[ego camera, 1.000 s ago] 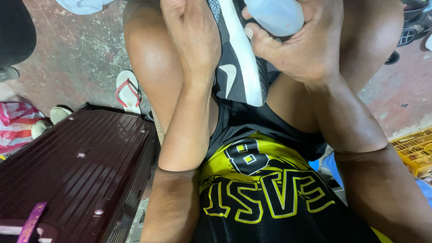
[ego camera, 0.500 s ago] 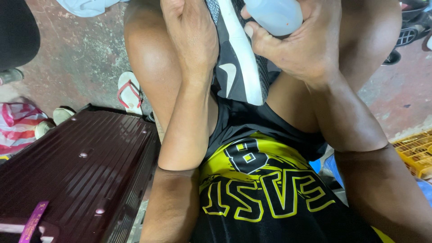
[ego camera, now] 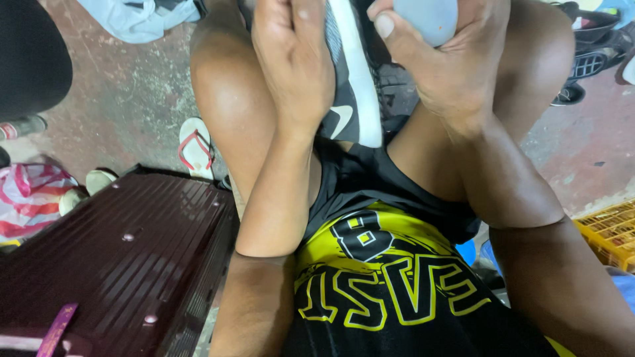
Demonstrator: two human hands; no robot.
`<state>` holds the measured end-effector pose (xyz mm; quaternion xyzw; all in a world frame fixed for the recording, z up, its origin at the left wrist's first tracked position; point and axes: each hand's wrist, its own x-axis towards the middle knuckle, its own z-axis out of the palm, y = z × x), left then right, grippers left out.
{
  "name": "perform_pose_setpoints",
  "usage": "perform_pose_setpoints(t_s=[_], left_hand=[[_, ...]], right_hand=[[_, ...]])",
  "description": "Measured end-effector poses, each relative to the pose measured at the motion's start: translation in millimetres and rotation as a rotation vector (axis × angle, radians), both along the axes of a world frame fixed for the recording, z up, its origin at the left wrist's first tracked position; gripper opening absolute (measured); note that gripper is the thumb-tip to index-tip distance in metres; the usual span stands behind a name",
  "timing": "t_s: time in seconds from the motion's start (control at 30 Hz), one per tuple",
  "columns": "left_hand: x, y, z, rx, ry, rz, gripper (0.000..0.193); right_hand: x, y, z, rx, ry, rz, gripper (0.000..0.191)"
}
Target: The person applies glue from a small bottle to the sole and side of a black and white sneaker, then presses the sole to the upper to bond them. They repeat the process on different sections of the shoe, using a small red tool to press and smooth the glued areas.
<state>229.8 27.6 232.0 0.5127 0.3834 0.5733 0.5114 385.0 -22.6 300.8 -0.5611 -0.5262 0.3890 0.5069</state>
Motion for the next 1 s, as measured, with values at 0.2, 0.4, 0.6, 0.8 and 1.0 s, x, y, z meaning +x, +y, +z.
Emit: perform_pose_setpoints(t_s=[0.2, 0.4, 0.6, 0.8, 1.0], left_hand=[[2, -1, 27, 0.085, 0.193, -0.045, 0.027], [4, -4, 27, 0.087, 0.201, -0.07, 0.029], [2, -1, 29, 0.101, 0.24, -0.111, 0.034], [5, 0, 40, 0.194, 0.276, -0.205, 0.027], [12, -3, 49, 0.328, 0.402, -0.286, 0.027]], right_hand=[[3, 4, 8, -0.105, 0.071, -0.051, 0.01], [12, 2, 4, -0.004, 0.0, 0.041, 0.011], [16, 2, 6, 0.004, 0.033, 0.068, 0.011], [21, 3, 13, 0.052, 0.177, -0.009, 0.013], [34, -1, 17, 0.079, 0.121, -0.042, 0.008]])
